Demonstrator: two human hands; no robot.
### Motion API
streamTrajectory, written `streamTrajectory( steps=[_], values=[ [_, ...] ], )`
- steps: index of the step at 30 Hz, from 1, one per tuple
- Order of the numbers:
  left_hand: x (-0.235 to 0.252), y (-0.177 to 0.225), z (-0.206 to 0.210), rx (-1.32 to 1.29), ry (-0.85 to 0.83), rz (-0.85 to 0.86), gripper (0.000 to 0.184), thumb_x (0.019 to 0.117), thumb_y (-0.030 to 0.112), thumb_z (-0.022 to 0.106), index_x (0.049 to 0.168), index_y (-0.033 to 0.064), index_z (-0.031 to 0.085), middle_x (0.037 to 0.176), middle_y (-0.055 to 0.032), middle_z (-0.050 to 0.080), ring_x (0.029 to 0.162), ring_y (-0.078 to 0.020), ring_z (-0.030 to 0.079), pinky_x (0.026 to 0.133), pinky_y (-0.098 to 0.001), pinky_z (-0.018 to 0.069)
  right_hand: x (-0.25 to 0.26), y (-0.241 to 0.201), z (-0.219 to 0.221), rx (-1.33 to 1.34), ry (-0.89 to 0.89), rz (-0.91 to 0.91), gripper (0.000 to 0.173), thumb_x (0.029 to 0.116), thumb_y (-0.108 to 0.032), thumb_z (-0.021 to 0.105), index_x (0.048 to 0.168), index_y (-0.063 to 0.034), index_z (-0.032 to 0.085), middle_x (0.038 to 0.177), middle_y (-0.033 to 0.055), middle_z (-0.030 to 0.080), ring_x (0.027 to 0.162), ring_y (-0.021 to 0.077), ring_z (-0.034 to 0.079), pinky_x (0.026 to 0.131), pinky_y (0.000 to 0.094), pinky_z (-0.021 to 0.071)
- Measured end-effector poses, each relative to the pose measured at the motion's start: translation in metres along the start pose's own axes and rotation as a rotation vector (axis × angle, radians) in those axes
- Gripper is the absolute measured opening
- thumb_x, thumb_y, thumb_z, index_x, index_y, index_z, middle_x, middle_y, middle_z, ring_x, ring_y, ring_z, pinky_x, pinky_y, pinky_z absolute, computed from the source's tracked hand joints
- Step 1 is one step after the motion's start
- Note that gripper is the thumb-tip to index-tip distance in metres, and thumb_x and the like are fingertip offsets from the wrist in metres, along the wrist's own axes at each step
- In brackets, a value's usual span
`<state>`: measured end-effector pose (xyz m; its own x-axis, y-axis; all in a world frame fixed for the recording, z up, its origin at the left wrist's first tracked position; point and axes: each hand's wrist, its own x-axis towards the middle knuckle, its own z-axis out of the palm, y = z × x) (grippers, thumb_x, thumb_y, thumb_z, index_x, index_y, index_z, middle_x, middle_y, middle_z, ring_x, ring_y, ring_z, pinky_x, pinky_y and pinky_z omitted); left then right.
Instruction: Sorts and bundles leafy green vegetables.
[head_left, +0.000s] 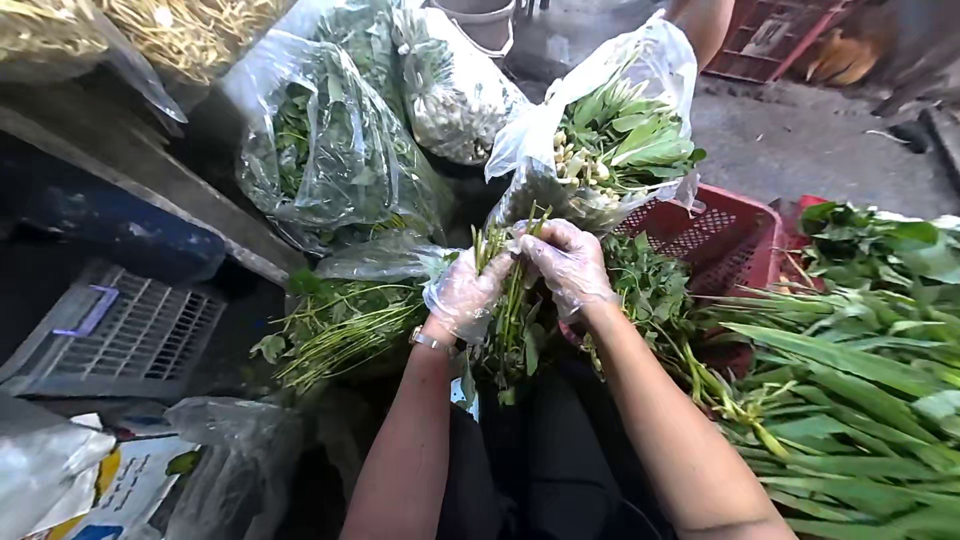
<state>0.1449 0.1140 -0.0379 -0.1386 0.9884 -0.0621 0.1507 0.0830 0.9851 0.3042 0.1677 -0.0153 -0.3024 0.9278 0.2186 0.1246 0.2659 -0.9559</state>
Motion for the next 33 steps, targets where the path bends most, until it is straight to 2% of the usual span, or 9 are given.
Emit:
streamTrajectory(
  steps=[4,9,13,18,21,23,27,32,33],
  values=[
    [-0.001,0.002,-0.007,-0.232,-0.010,0.116,0.025,0.1078,0.016,0.046,0.123,0.0084,0.065,0.099,0.0033,0.071,0.061,0.0031,0.052,0.052,-0.0130,0.0408,-0.010,-0.013,-0.017,-0.047,0.022,-0.034,0.009,0.0971,-0.004,0.065,0.102,-0.0035,0.072,0.090,-0.0024,0.071,0.070,-0.0033,0.060,0.063,0.0145,0.0515],
    [-0.002,0.001,-0.009,-0.267,-0.072,0.121,0.026,0.1060,0.010,0.046,0.123,0.0047,0.066,0.100,0.0028,0.072,0.060,0.0045,0.051,0.053,-0.0128,0.0413,-0.014,-0.005,-0.019,0.028,-0.016,0.035,0.010,0.0966,-0.001,0.062,0.100,-0.0046,0.070,0.093,-0.0035,0.071,0.079,-0.0010,0.065,0.073,0.0185,0.0565],
    [-0.003,0.002,-0.006,-0.330,-0.032,0.110,0.024,0.1037,0.006,0.049,0.119,0.0054,0.068,0.089,0.0050,0.068,0.055,0.0050,0.046,0.050,-0.0116,0.0400,-0.020,0.005,-0.008,0.114,-0.091,-0.042,0.013,0.0925,0.003,0.064,0.103,-0.0011,0.071,0.100,-0.0001,0.073,0.088,0.0015,0.068,0.080,0.0202,0.0581],
    [-0.003,0.001,-0.005,-0.251,-0.028,0.076,0.028,0.1032,0.009,0.052,0.128,0.0042,0.064,0.077,0.0070,0.062,0.054,0.0030,0.047,0.051,-0.0131,0.0417,-0.020,0.000,0.006,-0.006,-0.224,0.086,0.007,0.0975,-0.005,0.064,0.103,-0.0030,0.068,0.084,-0.0036,0.066,0.074,-0.0022,0.060,0.071,0.0176,0.0523],
    [-0.002,0.001,-0.007,-0.313,-0.047,0.087,0.032,0.1052,0.012,0.046,0.132,0.0045,0.063,0.068,0.0084,0.054,0.050,0.0022,0.043,0.050,-0.0139,0.0393,-0.019,0.009,0.011,-0.020,-0.114,0.094,0.011,0.0996,-0.006,0.058,0.106,-0.0011,0.065,0.084,-0.0010,0.066,0.073,0.0008,0.062,0.070,0.0209,0.0540],
    [-0.004,0.000,-0.013,-0.407,-0.069,0.106,0.038,0.1071,0.012,0.034,0.131,0.0051,0.062,0.095,0.0032,0.069,0.055,0.0020,0.048,0.055,-0.0143,0.0443,-0.016,0.010,0.006,0.001,0.020,0.155,0.015,0.1017,-0.005,0.056,0.114,-0.0001,0.062,0.088,0.0017,0.067,0.076,0.0040,0.063,0.071,0.0246,0.0544],
    [-0.003,-0.007,-0.020,-0.535,-0.096,0.207,0.051,0.0977,0.009,0.022,0.127,0.0030,0.063,0.120,-0.0026,0.069,0.061,-0.0007,0.053,0.061,-0.0187,0.0487,-0.011,0.005,-0.003,0.041,0.149,0.212,0.022,0.0988,-0.004,0.061,0.120,-0.0055,0.056,0.094,-0.0015,0.063,0.081,0.0011,0.062,0.074,0.0206,0.0539],
    [-0.002,-0.009,-0.025,-0.536,-0.094,0.204,0.055,0.0981,0.009,0.020,0.134,0.0009,0.061,0.124,-0.0070,0.068,0.072,-0.0043,0.061,0.069,-0.0209,0.0519,-0.011,0.007,-0.001,0.020,0.281,0.257,0.025,0.1004,-0.003,0.059,0.125,-0.0027,0.056,0.097,0.0010,0.064,0.082,0.0015,0.060,0.075,0.0211,0.0519],
    [-0.002,-0.009,-0.024,-0.527,-0.068,0.204,0.054,0.0991,0.009,0.020,0.134,0.0015,0.060,0.117,-0.0069,0.071,0.066,-0.0026,0.059,0.060,-0.0182,0.0485,-0.011,0.009,-0.001,0.026,0.314,0.263,0.025,0.1009,-0.004,0.058,0.126,-0.0026,0.055,0.098,0.0010,0.063,0.084,0.0016,0.060,0.077,0.0216,0.0521]
  ],
)
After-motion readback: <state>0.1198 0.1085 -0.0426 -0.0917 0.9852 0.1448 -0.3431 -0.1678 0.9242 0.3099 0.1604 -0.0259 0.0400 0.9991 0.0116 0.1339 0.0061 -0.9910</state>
